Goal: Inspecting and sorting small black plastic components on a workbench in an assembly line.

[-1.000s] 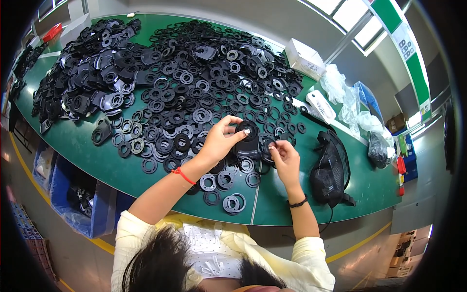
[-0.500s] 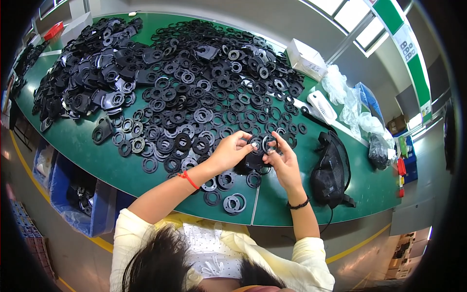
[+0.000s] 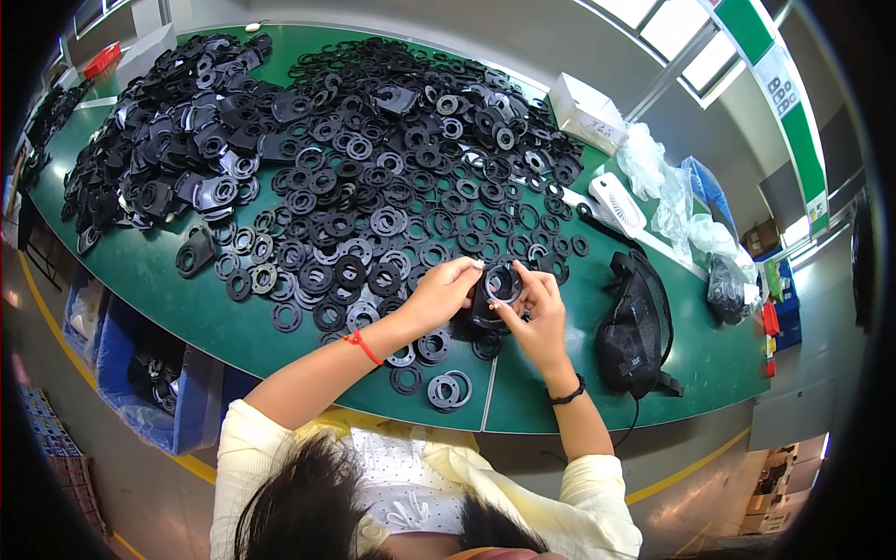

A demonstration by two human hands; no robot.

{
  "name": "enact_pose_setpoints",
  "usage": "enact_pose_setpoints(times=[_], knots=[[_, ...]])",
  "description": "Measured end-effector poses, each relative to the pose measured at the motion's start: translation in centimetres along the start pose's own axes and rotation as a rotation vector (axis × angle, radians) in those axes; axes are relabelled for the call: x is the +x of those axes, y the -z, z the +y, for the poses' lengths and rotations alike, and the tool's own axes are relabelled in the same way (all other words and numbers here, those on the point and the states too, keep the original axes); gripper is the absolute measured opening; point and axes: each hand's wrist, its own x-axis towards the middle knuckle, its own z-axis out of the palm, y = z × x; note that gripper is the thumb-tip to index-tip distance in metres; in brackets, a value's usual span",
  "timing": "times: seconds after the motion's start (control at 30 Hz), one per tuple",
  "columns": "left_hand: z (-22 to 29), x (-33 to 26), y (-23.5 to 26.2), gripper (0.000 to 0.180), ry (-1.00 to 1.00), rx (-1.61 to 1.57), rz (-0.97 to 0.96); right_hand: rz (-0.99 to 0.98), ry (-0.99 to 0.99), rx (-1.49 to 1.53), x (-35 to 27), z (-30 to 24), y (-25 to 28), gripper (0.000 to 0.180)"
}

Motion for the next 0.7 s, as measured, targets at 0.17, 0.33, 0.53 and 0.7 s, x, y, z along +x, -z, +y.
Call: enact_pose_setpoints(times=[0.17,0.33,0.53,0.7], knots=[[-0.2,0.0,-0.2,0.025,-0.089,0.185,-0.056,0.076,0.064,-0.145,-0.3,0.5,-0.2,0.062],[0.8,-1.0,-0.8,0.023,-0.220,0.289,0.002,0.100,0.165,-0.252,-0.2,-0.7,-0.3,0.057],[2.0,-1.5,-0.8,0.018,-0.350,0.507,-0.032,0.076,0.088,-0.189,0.1,-1.4,0.4,0.030],[3.0,-2.2,-1.3,0.017,-0.363,0.615,-0.177,0.040,-0.035,0.011,-0.1,-0.3,0.5,0.010]])
